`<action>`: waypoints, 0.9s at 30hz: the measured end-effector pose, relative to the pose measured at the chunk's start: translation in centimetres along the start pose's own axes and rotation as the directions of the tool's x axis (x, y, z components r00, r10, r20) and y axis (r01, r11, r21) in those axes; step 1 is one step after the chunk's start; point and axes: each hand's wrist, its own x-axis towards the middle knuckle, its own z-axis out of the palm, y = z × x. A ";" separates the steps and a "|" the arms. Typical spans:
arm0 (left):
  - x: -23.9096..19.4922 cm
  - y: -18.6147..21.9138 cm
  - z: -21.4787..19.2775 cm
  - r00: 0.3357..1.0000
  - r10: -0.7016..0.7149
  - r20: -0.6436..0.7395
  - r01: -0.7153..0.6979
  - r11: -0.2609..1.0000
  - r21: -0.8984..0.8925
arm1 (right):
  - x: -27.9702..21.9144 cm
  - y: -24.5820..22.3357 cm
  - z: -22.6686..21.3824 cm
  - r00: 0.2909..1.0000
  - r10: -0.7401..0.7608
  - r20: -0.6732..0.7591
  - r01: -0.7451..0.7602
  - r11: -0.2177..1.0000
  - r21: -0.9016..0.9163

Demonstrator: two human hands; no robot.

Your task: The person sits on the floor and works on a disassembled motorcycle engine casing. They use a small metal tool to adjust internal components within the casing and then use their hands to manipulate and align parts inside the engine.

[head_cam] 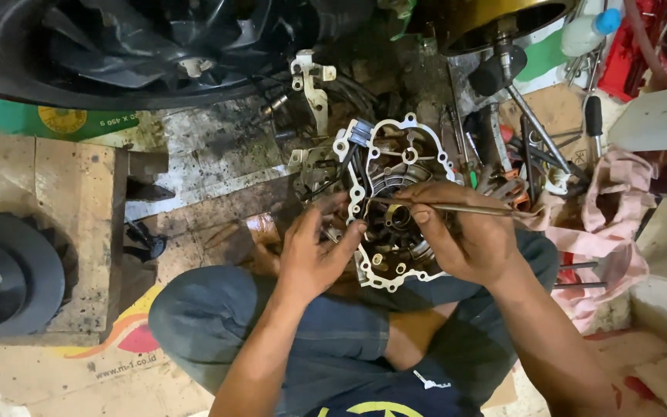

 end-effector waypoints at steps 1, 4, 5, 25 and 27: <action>0.0 0.0 0.1 1.000 0.001 0.003 -0.001 1.000 -0.002 | 0.1 -0.2 -0.1 1.000 0.001 -0.001 -0.001 1.000 -0.003; 0.1 -0.2 0.4 1.000 0.005 0.006 -0.005 0.999 -0.038 | 0.3 -0.3 -0.6 0.997 0.002 0.076 -0.003 1.000 0.007; 0.0 -0.3 0.5 1.000 0.010 0.009 -0.009 0.999 -0.039 | 0.3 -0.1 -0.7 0.995 -0.014 0.097 0.011 1.000 0.025; 0.2 -0.4 0.8 0.994 0.094 -0.048 -0.091 0.994 0.064 | 1.2 1.2 -1.5 0.966 -0.169 0.196 0.145 0.981 0.128; 0.2 -0.1 0.7 0.996 0.081 -0.028 -0.078 0.994 0.082 | 1.3 1.6 -1.3 0.954 -0.158 0.253 0.135 0.985 0.107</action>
